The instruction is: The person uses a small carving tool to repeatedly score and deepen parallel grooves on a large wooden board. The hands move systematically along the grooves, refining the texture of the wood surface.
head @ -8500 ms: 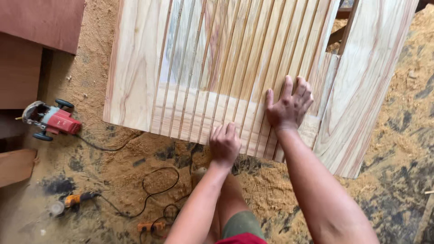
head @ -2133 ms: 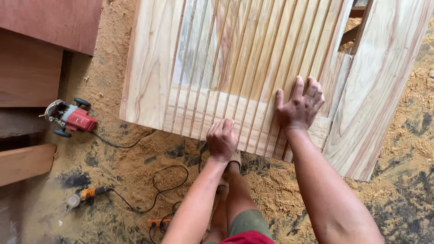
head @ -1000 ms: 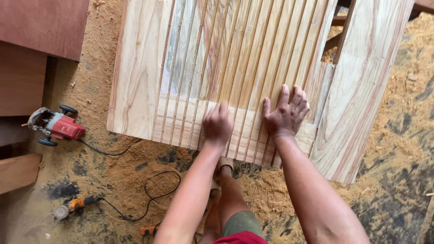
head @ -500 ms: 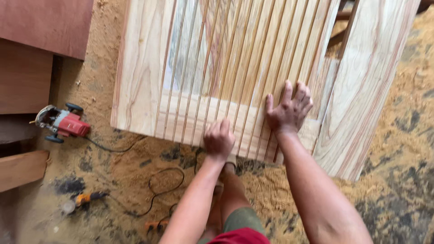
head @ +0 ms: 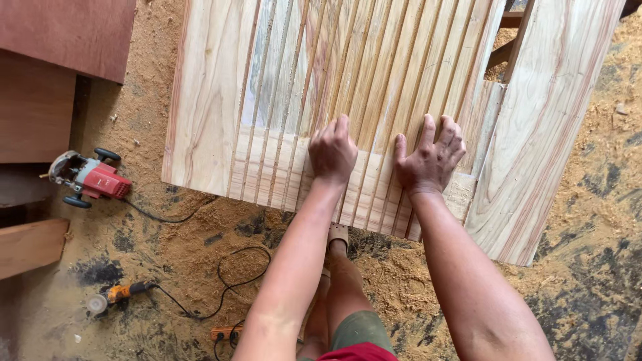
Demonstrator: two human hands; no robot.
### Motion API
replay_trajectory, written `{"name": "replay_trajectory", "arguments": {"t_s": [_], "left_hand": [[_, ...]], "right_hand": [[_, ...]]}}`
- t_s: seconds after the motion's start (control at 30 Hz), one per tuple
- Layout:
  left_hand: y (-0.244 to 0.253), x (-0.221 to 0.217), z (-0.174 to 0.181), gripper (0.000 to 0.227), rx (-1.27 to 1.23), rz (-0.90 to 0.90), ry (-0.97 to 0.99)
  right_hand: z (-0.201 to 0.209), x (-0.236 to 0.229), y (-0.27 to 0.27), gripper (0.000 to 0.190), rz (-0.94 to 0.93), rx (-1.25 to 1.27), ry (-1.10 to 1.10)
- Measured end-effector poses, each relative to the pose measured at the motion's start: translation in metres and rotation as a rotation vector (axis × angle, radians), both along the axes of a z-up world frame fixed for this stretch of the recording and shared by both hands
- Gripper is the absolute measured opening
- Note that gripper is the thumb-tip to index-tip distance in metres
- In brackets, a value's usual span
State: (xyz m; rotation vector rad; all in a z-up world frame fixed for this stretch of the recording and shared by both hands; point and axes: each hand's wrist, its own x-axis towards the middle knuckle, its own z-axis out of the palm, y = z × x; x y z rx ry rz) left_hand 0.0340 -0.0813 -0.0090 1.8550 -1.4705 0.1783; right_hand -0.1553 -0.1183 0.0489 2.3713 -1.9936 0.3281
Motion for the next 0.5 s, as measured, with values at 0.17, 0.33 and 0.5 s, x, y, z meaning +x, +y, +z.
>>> {"name": "replay_trajectory", "arguments": {"t_s": [0.17,0.33,0.5], "left_hand": [[0.118,-0.016,0.010,0.017,0.170,-0.035,0.078],[0.097,-0.022,-0.004,0.018,0.156,-0.017,0.031],[0.078,-0.014,-0.006,0.021,0.285,0.010,0.090]], "right_hand": [[-0.002,0.002,-0.001,0.067,0.001,0.003,0.010],[0.005,0.002,-0.003,0.067,-0.006,-0.001,0.005],[0.004,0.005,0.006,0.067,-0.012,0.028,-0.037]]}}
